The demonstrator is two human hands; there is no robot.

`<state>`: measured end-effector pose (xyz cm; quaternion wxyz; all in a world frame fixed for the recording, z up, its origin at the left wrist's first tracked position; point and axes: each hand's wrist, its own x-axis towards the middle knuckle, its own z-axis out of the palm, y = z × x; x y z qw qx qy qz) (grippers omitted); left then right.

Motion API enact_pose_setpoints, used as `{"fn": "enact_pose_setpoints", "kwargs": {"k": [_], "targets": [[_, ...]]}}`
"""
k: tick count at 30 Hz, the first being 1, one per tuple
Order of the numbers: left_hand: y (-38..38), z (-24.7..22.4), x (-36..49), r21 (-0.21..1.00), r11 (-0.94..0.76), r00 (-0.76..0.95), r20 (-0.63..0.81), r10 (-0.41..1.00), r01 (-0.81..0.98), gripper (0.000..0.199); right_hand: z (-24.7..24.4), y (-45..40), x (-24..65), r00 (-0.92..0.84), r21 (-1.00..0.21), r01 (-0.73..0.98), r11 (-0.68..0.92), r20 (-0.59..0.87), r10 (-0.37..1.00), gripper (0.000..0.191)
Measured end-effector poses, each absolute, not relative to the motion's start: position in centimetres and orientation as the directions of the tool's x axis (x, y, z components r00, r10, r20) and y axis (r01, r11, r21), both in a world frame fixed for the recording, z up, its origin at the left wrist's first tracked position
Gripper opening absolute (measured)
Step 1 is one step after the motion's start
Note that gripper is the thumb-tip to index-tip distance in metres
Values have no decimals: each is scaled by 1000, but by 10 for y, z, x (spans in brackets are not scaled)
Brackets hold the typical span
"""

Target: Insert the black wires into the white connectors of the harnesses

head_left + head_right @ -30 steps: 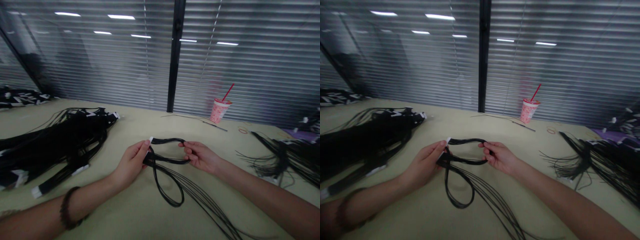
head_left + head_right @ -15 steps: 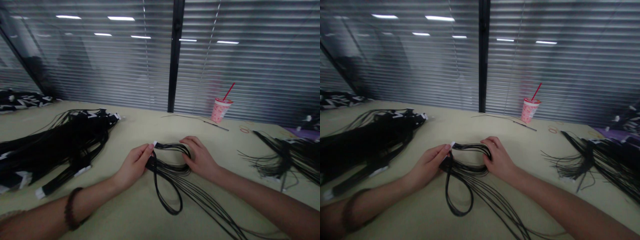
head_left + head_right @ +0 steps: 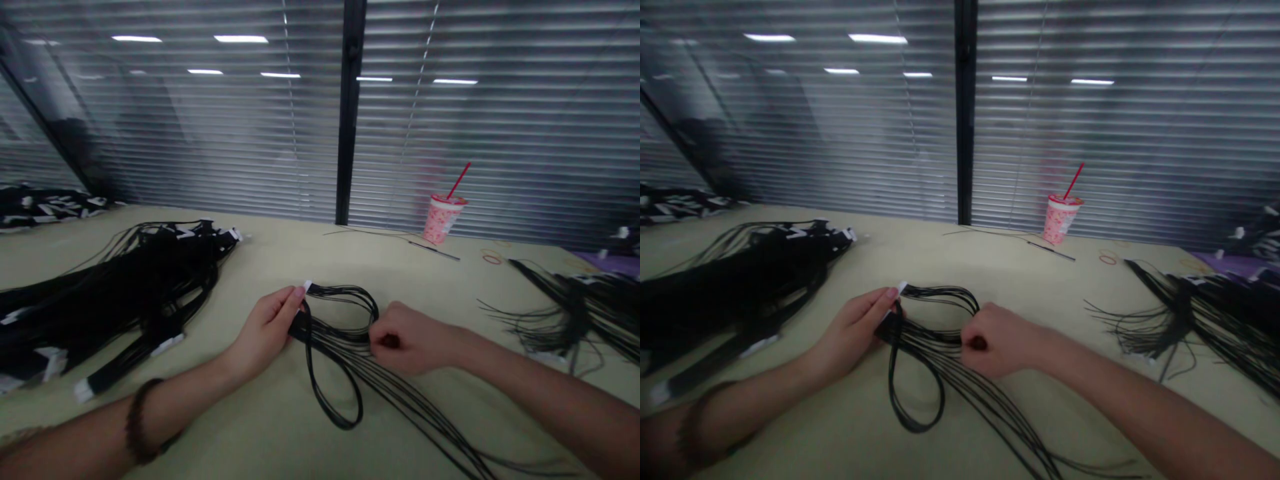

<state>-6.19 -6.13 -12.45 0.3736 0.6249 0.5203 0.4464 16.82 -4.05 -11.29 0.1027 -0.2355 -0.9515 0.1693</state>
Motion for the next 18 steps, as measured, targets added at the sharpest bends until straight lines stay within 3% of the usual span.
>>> {"fn": "enact_pose_setpoints", "kwargs": {"k": [4,9,13,16,18], "targets": [[-65,-119,-62,909,-221,40,221,974,354,36,-114,-19,183,-916,-471,337,816,36,399,18],[-77,-111,-56,893,-228,-22,257,966,389,35,-112,-28,176,-893,-446,318,837,154,422,20],[-88,-107,-53,835,-300,-74,374,925,462,33,-107,-47,159,-888,-396,301,867,214,406,19],[-95,-105,-52,779,-363,-61,454,889,511,32,-107,-59,149,-865,-397,322,860,246,438,19],[-97,-106,-50,782,-367,-5,427,904,504,31,-108,-65,145,-852,-380,347,857,254,458,18]]}}
